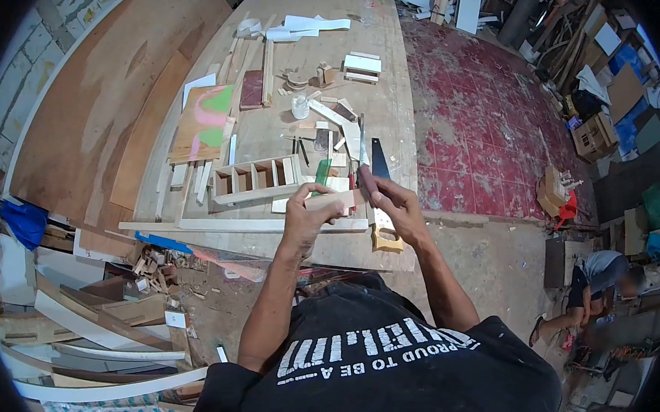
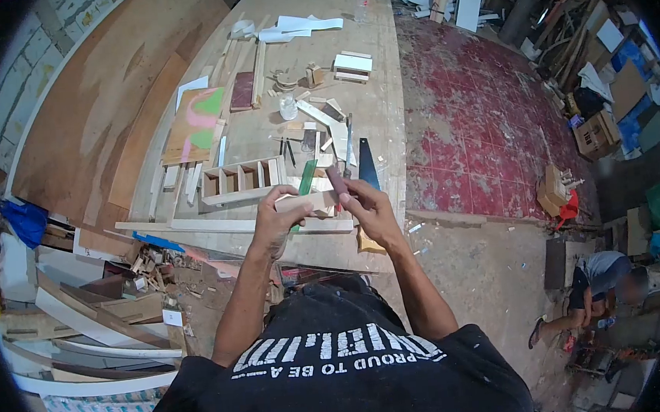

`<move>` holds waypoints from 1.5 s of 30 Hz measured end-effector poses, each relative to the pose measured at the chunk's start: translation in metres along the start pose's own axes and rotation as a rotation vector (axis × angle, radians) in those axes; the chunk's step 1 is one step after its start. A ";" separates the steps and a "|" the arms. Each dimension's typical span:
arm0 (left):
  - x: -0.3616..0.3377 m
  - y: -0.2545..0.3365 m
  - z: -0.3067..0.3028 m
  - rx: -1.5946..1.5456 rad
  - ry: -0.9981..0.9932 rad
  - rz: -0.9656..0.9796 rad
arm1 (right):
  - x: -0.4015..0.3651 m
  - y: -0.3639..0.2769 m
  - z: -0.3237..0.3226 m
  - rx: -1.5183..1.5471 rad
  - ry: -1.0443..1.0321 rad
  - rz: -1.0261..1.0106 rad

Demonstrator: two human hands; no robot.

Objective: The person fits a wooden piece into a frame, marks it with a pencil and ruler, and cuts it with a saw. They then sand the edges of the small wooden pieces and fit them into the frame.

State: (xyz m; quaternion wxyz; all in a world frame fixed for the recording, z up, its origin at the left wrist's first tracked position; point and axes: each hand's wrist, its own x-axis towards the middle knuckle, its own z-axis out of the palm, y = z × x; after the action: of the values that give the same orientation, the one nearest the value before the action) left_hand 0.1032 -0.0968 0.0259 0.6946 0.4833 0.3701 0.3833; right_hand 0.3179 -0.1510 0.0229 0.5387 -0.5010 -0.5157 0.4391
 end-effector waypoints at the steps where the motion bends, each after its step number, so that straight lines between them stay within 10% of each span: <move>1: 0.001 -0.001 -0.002 -0.056 0.055 0.015 | -0.006 0.000 -0.003 0.019 -0.064 0.066; 8: 0.014 -0.035 0.009 -0.203 0.113 -0.102 | -0.054 0.035 0.009 0.086 0.007 0.221; 12: 0.042 -0.091 0.038 -0.082 -0.008 -0.185 | -0.095 0.064 -0.009 0.637 0.507 0.286; 18: 0.097 -0.184 0.116 0.345 -0.128 -0.253 | -0.170 0.100 -0.070 0.482 0.851 0.401; 33: 0.209 -0.282 0.209 1.080 0.025 -0.238 | -0.121 0.267 -0.240 0.342 0.546 0.662; 38: 0.206 -0.274 0.196 1.516 -0.366 0.248 | -0.063 0.298 -0.224 0.414 0.506 0.635; 45: 0.208 -0.261 0.180 1.554 -0.531 0.229 | -0.003 0.301 -0.213 0.304 0.518 0.496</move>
State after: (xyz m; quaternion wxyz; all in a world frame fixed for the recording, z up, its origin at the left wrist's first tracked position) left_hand 0.3977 -0.0434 -0.2065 0.1835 0.9347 0.3018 -0.0403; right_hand 0.5428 -0.1385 -0.2689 0.5966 -0.6193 -0.1549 0.4863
